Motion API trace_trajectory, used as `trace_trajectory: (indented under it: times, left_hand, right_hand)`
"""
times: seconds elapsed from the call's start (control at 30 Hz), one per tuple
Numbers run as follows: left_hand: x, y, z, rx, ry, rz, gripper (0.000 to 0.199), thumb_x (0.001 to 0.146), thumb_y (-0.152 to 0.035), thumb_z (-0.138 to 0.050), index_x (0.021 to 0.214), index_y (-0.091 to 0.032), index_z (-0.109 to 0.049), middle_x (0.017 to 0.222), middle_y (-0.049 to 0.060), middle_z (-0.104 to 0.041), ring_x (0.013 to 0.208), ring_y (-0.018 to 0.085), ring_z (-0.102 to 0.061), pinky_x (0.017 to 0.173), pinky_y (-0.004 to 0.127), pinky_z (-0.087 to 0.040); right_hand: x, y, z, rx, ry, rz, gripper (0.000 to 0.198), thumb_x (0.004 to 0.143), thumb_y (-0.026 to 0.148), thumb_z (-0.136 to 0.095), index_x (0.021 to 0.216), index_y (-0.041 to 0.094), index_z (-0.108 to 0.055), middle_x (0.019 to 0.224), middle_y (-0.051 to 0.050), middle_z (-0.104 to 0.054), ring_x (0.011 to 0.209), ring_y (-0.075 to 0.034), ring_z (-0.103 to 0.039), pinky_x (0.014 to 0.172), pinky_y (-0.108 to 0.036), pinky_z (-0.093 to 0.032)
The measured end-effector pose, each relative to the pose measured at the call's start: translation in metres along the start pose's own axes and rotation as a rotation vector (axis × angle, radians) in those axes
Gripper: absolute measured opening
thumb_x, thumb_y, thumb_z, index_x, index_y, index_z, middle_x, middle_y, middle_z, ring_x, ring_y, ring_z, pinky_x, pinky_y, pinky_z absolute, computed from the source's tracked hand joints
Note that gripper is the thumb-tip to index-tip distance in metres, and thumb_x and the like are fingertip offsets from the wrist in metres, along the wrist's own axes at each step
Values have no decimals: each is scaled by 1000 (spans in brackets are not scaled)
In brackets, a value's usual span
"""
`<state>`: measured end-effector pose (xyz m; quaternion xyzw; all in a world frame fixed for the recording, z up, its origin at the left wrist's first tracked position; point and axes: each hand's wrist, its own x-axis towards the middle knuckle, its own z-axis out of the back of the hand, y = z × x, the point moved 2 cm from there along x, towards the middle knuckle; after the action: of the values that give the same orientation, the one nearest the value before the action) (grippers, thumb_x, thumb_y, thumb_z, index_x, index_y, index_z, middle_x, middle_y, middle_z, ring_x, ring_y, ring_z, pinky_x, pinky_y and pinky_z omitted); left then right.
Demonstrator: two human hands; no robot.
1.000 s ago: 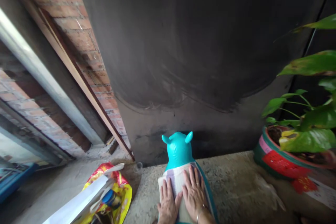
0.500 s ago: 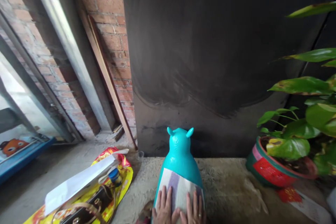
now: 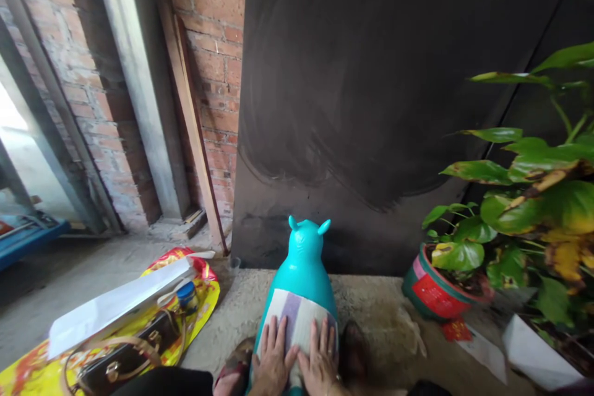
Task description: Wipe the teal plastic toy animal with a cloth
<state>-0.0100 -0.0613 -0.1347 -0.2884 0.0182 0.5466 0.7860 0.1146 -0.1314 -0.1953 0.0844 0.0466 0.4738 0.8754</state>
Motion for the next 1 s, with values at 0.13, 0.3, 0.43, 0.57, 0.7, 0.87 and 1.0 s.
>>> trace_trajectory:
  times: [0.13,0.3,0.43,0.57,0.7,0.87,1.0]
  left_hand:
    - [1,0,-3,4,-10,-11,64,89,-47,-32,148,-30,-14,160,2,-3,147,26,-3,110,65,-23]
    - [6,-1,-6,31,2,38,64,88,-49,-34,147,-32,-16,160,0,-4,147,26,-4,111,64,-22]
    - [22,0,-7,1,6,38,66,87,-52,-36,146,-33,-16,159,-1,-4,147,26,-3,112,65,-20]
    - [56,-4,-4,-16,0,45,66,87,-52,-35,147,-33,-14,159,-1,-4,147,27,-4,111,67,-20]
    - [91,-11,3,-14,-12,75,65,88,-52,-32,147,-31,-12,160,0,-2,148,26,-2,110,67,-21]
    - [104,-20,15,-27,-1,99,66,89,-50,-30,148,-30,-10,160,0,1,148,25,0,109,66,-23]
    - [86,-17,14,19,13,122,64,89,-45,-30,148,-28,-10,160,0,-3,147,25,-5,110,63,-26]
  right_hand:
    - [-2,1,-1,-15,-14,-18,68,91,61,-31,146,23,-25,154,-13,-20,139,-37,-24,105,-59,-35]
    - [3,5,7,-56,-10,-69,59,93,50,-34,145,21,-29,154,-11,-23,141,-34,-23,107,-54,-36]
    - [22,6,15,-77,-30,-50,57,91,46,-37,143,22,-34,154,-8,-23,141,-33,-22,108,-53,-35]
    - [57,9,25,-55,-62,17,55,91,43,-36,143,26,-33,155,-7,-18,143,-31,-16,109,-54,-33]
    - [97,16,37,-30,-63,36,55,92,39,-35,145,29,-27,156,-5,-12,144,-31,-9,109,-54,-32]
    - [115,26,41,-35,-58,-10,55,91,38,-35,145,29,-27,155,-5,-17,143,-32,-14,107,-56,-32]
    - [83,26,28,-27,-94,-49,54,89,44,-38,140,26,-40,150,-9,-32,137,-36,-30,99,-59,-40]
